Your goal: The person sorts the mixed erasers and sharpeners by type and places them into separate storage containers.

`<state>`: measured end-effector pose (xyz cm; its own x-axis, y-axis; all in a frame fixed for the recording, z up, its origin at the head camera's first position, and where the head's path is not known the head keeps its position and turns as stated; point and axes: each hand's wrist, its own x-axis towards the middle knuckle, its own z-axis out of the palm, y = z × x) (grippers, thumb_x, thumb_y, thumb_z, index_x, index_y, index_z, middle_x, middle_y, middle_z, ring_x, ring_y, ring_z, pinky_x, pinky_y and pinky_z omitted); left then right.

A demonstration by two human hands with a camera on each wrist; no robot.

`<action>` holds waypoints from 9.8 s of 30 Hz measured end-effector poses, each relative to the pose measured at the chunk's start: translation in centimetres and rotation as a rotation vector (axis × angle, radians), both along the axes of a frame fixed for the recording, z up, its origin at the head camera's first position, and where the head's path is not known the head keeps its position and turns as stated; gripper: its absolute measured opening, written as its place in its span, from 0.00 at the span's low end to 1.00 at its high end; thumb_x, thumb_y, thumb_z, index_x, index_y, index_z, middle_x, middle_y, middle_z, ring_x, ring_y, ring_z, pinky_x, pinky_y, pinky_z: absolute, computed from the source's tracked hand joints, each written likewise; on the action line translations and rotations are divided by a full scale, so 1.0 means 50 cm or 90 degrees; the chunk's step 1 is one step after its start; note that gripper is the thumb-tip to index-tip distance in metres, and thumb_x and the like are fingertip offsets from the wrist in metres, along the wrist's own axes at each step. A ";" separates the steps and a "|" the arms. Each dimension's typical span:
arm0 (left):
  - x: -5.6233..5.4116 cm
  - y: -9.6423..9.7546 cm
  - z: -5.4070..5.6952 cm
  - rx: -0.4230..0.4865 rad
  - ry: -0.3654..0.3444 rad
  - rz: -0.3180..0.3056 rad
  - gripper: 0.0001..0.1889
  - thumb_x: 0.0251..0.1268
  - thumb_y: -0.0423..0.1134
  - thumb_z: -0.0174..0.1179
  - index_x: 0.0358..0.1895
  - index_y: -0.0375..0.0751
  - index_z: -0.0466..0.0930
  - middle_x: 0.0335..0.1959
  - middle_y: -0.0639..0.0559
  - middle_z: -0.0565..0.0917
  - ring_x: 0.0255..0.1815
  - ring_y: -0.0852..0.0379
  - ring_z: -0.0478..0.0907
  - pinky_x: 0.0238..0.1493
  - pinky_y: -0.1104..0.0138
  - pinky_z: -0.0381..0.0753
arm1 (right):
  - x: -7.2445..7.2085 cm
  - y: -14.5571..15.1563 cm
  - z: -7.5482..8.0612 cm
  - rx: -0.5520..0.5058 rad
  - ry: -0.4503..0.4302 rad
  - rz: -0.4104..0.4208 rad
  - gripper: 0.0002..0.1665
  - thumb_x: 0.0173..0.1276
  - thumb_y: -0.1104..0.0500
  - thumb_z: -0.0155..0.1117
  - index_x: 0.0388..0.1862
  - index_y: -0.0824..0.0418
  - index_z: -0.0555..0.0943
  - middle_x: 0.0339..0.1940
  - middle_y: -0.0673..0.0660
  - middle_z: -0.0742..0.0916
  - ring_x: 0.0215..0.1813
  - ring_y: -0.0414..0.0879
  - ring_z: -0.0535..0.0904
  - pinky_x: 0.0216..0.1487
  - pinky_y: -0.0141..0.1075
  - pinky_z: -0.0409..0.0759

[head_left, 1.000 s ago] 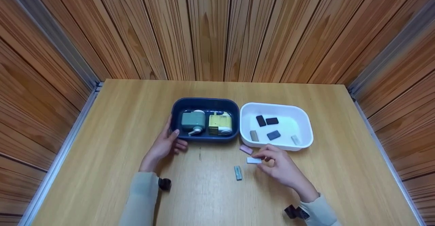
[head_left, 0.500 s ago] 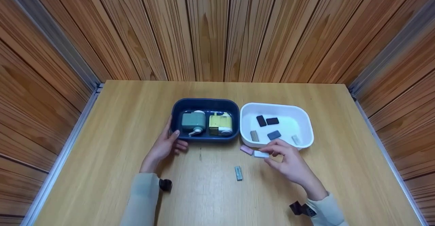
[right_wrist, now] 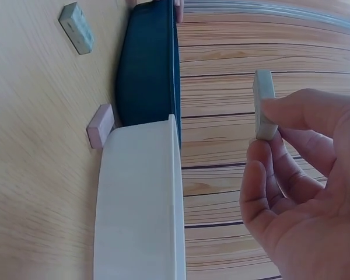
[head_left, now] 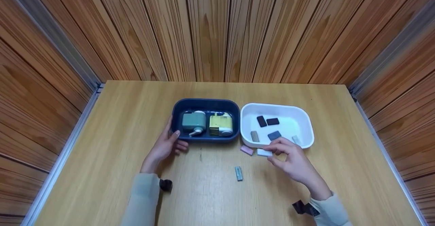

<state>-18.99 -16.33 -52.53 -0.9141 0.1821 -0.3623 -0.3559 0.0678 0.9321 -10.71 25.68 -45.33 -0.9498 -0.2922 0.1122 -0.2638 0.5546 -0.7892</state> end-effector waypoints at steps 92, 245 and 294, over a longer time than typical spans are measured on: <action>0.004 0.002 -0.001 -0.003 0.002 0.004 0.33 0.83 0.47 0.42 0.77 0.83 0.36 0.40 0.35 0.86 0.41 0.40 0.85 0.42 0.52 0.81 | -0.193 0.183 0.110 0.070 -0.074 -0.106 0.17 0.72 0.61 0.64 0.57 0.66 0.81 0.54 0.63 0.79 0.53 0.54 0.73 0.47 0.27 0.74; 0.002 0.002 0.002 0.002 -0.005 0.005 0.33 0.83 0.46 0.41 0.77 0.82 0.35 0.42 0.35 0.85 0.43 0.40 0.84 0.43 0.53 0.81 | -0.017 -0.097 -0.153 0.000 -0.203 0.156 0.27 0.60 0.63 0.74 0.59 0.59 0.82 0.54 0.49 0.85 0.52 0.46 0.78 0.53 0.37 0.77; 0.001 -0.001 0.001 0.003 -0.001 -0.006 0.33 0.82 0.48 0.42 0.76 0.84 0.36 0.41 0.35 0.85 0.43 0.39 0.84 0.43 0.53 0.81 | -0.014 -0.108 -0.170 0.054 -0.194 0.133 0.24 0.57 0.59 0.78 0.54 0.55 0.84 0.48 0.48 0.78 0.48 0.45 0.74 0.48 0.35 0.74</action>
